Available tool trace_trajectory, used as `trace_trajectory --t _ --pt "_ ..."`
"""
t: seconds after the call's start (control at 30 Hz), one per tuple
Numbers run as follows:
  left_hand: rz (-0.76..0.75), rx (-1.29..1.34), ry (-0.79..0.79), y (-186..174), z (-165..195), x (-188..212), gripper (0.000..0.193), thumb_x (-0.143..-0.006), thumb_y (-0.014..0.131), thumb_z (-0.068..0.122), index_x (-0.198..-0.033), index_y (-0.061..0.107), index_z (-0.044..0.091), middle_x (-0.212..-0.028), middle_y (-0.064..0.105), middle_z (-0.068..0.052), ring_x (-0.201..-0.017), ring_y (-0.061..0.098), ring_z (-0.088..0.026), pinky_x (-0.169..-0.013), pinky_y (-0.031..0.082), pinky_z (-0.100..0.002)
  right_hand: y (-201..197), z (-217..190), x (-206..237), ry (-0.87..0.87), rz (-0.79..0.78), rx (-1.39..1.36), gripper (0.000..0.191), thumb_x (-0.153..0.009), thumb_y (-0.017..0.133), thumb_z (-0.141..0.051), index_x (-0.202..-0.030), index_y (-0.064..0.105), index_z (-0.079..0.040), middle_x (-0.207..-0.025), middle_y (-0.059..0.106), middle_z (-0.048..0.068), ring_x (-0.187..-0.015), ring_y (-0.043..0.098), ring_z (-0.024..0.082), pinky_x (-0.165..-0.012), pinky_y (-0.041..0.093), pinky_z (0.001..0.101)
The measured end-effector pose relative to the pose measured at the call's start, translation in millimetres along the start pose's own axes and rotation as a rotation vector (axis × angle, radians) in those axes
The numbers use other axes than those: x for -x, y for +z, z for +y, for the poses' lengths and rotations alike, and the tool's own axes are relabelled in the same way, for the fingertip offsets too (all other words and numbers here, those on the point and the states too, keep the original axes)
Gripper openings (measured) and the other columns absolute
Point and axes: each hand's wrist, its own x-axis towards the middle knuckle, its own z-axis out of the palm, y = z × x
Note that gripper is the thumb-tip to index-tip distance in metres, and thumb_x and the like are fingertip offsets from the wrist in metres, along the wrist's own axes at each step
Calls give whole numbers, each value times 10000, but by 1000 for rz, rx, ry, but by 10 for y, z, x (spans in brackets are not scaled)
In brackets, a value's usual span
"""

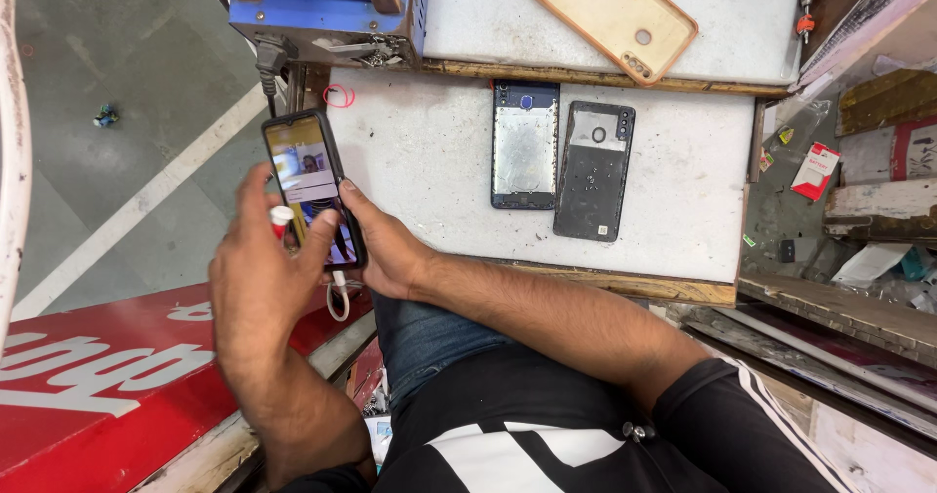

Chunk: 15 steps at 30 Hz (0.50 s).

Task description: The person picks up a smartphone, peels off its back cover, and sets the cover aside. They then use a screwdriver to unscrew and work on the exposed back panel of the disassembled phone, and finally hold the phone, which is connected to a charging cable, and tap its screen to test it.

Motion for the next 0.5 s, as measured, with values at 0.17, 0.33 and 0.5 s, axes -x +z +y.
trace_trajectory --t 0.17,0.33,0.5 --pt "55 34 255 -24 0 148 482 -959 753 274 -1360 594 57 -1084 751 -179 -793 753 -291 -629 610 -420 -23 -57 7 123 208 51 655 -1053 328 -643 -1495 432 -172 -1302 576 87 -1187 600 187 -943 552 493" --pt "246 50 75 -120 -170 45 311 -1028 726 225 -1285 676 58 -928 747 -182 -818 743 -287 -732 572 -441 -42 -62 11 54 -64 -32 723 -1095 340 -650 -1551 401 -93 -1370 555 173 -1275 583 274 -944 595 544" --pt "308 -62 108 -64 -314 -98 312 -1022 714 242 -1263 690 46 -934 742 -197 -857 733 -346 -782 557 -485 -41 -73 -1 54 -72 -4 781 -1050 330 -674 -1584 351 -105 -1424 545 176 -1340 567 269 -957 588 545"
